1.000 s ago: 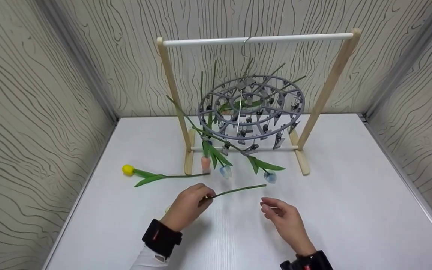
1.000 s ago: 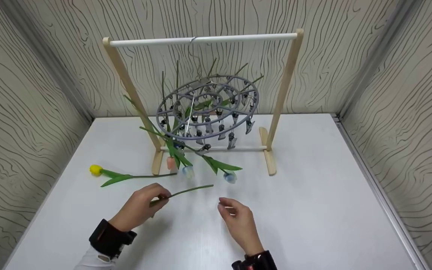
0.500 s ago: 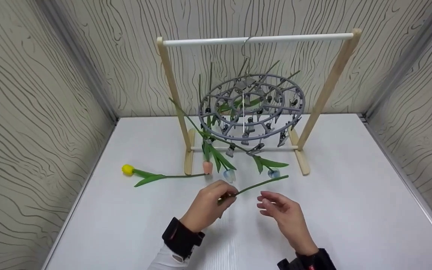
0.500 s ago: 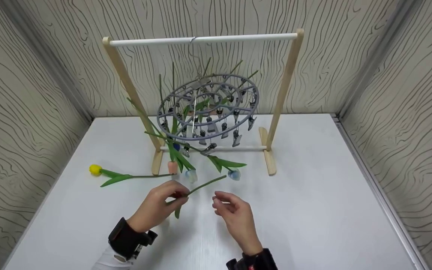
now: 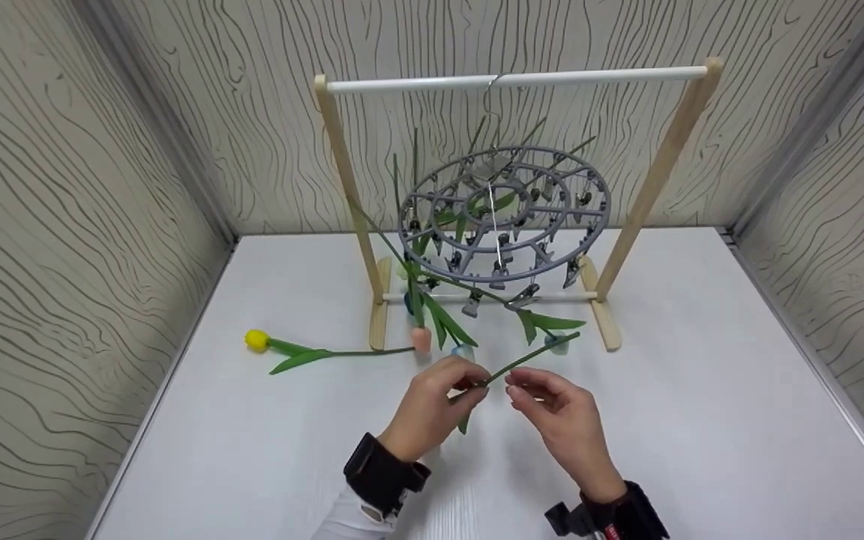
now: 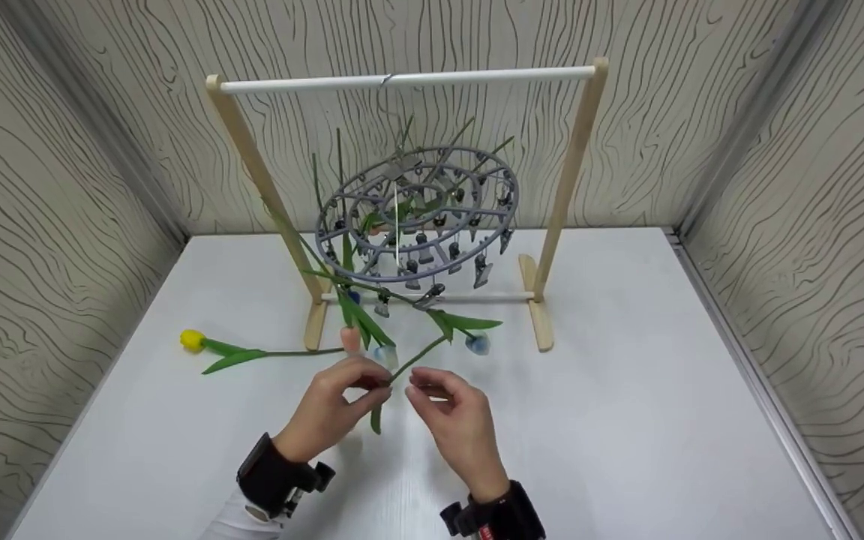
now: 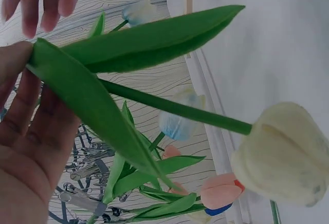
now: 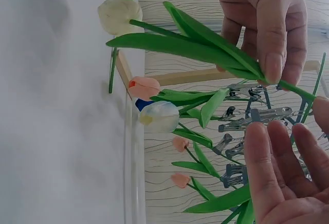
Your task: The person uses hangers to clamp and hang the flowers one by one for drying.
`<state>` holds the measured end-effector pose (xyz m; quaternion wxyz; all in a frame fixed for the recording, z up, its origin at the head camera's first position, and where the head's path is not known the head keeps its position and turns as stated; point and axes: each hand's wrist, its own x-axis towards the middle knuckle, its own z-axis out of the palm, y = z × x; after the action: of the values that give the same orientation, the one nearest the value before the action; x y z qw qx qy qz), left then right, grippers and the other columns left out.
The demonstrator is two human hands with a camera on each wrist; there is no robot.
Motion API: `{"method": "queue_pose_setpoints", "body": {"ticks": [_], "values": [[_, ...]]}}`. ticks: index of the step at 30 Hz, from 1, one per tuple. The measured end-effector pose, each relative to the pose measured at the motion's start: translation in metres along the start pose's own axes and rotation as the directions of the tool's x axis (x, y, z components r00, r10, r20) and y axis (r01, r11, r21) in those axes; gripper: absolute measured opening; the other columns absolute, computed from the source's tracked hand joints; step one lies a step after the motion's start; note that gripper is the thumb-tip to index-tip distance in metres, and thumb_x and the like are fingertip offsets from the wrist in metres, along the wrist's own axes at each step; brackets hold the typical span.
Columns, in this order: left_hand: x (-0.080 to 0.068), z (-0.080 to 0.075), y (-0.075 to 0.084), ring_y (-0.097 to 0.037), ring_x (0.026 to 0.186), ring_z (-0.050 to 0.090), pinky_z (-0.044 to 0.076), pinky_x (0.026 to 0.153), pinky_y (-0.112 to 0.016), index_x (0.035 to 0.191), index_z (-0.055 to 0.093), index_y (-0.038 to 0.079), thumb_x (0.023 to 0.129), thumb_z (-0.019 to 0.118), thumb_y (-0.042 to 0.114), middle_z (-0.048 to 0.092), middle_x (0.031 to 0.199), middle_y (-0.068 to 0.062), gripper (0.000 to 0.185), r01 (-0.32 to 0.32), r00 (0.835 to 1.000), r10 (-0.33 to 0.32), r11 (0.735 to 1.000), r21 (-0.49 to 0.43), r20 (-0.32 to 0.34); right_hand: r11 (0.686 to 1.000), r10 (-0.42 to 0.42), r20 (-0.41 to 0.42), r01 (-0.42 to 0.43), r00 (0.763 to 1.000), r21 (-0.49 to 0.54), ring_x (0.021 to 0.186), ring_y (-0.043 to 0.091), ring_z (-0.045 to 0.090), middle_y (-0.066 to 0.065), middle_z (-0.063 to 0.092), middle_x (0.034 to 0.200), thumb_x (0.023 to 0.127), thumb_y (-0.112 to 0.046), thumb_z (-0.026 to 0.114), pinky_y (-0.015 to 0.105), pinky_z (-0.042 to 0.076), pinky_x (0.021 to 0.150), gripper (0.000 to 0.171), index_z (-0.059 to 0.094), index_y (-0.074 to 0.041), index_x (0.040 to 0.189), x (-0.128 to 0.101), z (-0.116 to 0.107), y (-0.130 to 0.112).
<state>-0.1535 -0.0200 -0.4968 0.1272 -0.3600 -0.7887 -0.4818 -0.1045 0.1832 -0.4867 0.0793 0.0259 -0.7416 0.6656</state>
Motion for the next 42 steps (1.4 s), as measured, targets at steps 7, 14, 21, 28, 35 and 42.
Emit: {"method": "queue_pose_setpoints", "body": {"ticks": [7, 14, 21, 28, 35, 42], "values": [[0.003, 0.009, 0.005, -0.008, 0.087, 0.064, 0.057, 0.077, -0.023, 0.106, 0.072, 0.010, 0.092, 0.076, 0.004, 0.069, 0.098, -0.001, 0.016, 0.016, 0.999, -0.017, 1.000, -0.011, -0.029, 0.991, -0.106, -0.017, 0.105, 0.994, -0.078, 0.097, 0.017, 0.072, 0.008, 0.075, 0.109, 0.090, -0.008, 0.079, 0.025, 0.059, 0.082, 0.021, 0.075, -0.006, 0.111, 0.005, 0.004, -0.011], [0.005, 0.016, 0.010, -0.009, 0.089, 0.065, 0.057, 0.079, -0.024, 0.107, 0.073, 0.010, 0.093, 0.076, 0.006, 0.070, 0.100, -0.001, 0.016, 0.027, 0.999, -0.028, 0.999, -0.028, -0.025, 0.953, -0.244, -0.046, 0.230, 0.969, -0.197, 0.093, 0.013, 0.072, 0.001, 0.076, 0.102, 0.091, -0.006, 0.077, 0.021, 0.058, 0.078, 0.016, 0.077, -0.009, 0.107, 0.009, 0.003, -0.018], [0.006, 0.022, 0.009, -0.012, 0.098, 0.067, 0.055, 0.088, -0.024, 0.116, 0.072, 0.009, 0.094, 0.075, 0.014, 0.073, 0.109, 0.000, 0.022, 0.042, 0.999, -0.042, 0.999, -0.022, -0.016, 0.919, -0.329, -0.059, 0.305, 0.942, -0.250, 0.086, 0.009, 0.070, 0.000, 0.076, 0.097, 0.089, -0.001, 0.078, 0.018, 0.056, 0.074, 0.016, 0.079, -0.010, 0.102, 0.014, -0.004, -0.024], [0.004, 0.027, 0.002, -0.014, 0.103, 0.067, 0.055, 0.091, -0.026, 0.120, 0.073, 0.008, 0.094, 0.076, 0.018, 0.074, 0.112, -0.004, 0.028, 0.072, 0.997, -0.072, 0.997, -0.004, 0.015, 0.904, -0.360, -0.078, 0.327, 0.930, -0.274, 0.083, 0.008, 0.069, 0.001, 0.077, 0.095, 0.088, 0.001, 0.077, 0.017, 0.055, 0.072, 0.017, 0.079, -0.008, 0.102, 0.018, -0.011, -0.032], [0.005, 0.033, -0.002, -0.014, 0.099, 0.069, 0.055, 0.089, -0.024, 0.117, 0.075, 0.011, 0.096, 0.074, 0.020, 0.074, 0.108, 0.001, 0.022, 0.121, 0.991, -0.120, 0.992, -0.022, 0.053, 0.915, -0.328, -0.073, 0.297, 0.942, -0.271, 0.084, 0.008, 0.070, 0.001, 0.077, 0.097, 0.089, 0.000, 0.077, 0.018, 0.056, 0.075, 0.016, 0.079, -0.007, 0.104, 0.018, -0.013, -0.040], [0.006, 0.034, 0.001, -0.004, 0.094, 0.068, 0.055, 0.084, -0.019, 0.113, 0.077, 0.012, 0.096, 0.073, 0.019, 0.074, 0.102, 0.005, 0.019, 0.113, 0.991, -0.112, 0.993, -0.017, 0.067, 0.908, -0.348, -0.062, 0.320, 0.935, -0.270, 0.088, 0.010, 0.071, 0.002, 0.077, 0.099, 0.088, 0.001, 0.077, 0.018, 0.057, 0.077, 0.017, 0.078, -0.004, 0.104, 0.017, -0.015, -0.040]]}}
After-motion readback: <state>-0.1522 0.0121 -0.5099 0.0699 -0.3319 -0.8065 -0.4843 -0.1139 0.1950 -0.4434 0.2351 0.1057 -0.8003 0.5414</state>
